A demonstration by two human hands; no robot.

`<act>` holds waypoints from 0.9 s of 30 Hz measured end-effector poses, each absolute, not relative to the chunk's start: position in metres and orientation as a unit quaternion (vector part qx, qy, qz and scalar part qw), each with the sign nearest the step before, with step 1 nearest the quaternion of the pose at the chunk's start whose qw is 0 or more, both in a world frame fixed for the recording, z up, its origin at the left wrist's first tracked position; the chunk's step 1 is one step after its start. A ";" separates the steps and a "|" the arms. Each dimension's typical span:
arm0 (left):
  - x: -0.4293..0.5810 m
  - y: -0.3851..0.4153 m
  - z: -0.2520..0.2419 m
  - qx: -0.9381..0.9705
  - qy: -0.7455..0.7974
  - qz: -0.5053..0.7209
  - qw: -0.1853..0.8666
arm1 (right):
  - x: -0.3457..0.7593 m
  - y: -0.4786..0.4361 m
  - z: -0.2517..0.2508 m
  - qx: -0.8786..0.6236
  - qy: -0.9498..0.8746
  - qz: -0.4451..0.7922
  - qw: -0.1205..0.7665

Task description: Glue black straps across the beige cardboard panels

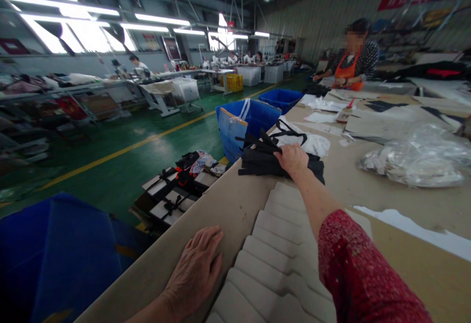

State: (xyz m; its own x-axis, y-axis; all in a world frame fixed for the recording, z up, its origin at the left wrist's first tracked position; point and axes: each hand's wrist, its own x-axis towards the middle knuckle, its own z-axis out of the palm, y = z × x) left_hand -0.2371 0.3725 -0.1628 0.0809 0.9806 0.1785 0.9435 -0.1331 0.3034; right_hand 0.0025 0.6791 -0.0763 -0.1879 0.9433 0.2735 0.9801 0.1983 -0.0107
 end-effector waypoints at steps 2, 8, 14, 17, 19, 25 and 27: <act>-0.237 0.372 -0.163 0.735 0.653 0.175 0.052 | 0.009 0.682 -0.067 -0.611 -0.780 -0.079 0.110; -0.237 0.374 -0.162 0.732 0.657 0.173 0.047 | 0.008 0.682 -0.071 -0.534 -0.844 0.003 0.045; -0.236 0.374 -0.163 0.732 0.660 0.165 0.048 | -0.014 0.674 -0.097 -0.507 -0.862 0.016 -0.007; -0.236 0.375 -0.161 0.730 0.661 0.163 0.055 | -0.024 0.672 -0.105 -0.514 -0.858 0.000 -0.013; -0.236 0.375 -0.159 0.731 0.660 0.163 0.057 | -0.028 0.670 -0.109 -0.522 -0.853 -0.010 -0.006; -0.236 0.373 -0.161 0.727 0.664 0.164 0.061 | -0.026 0.675 -0.101 -0.547 -0.835 0.010 0.054; -0.237 0.372 -0.162 0.729 0.661 0.168 0.057 | -0.021 0.682 -0.089 -0.569 -0.817 0.026 0.094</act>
State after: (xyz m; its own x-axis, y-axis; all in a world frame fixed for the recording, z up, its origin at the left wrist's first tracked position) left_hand -0.2366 0.3723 -0.1620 0.0688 0.9833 0.1688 0.9449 -0.1185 0.3051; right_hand -0.0212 0.6821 -0.0893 -0.3357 0.9338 0.1236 0.9239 0.3520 -0.1500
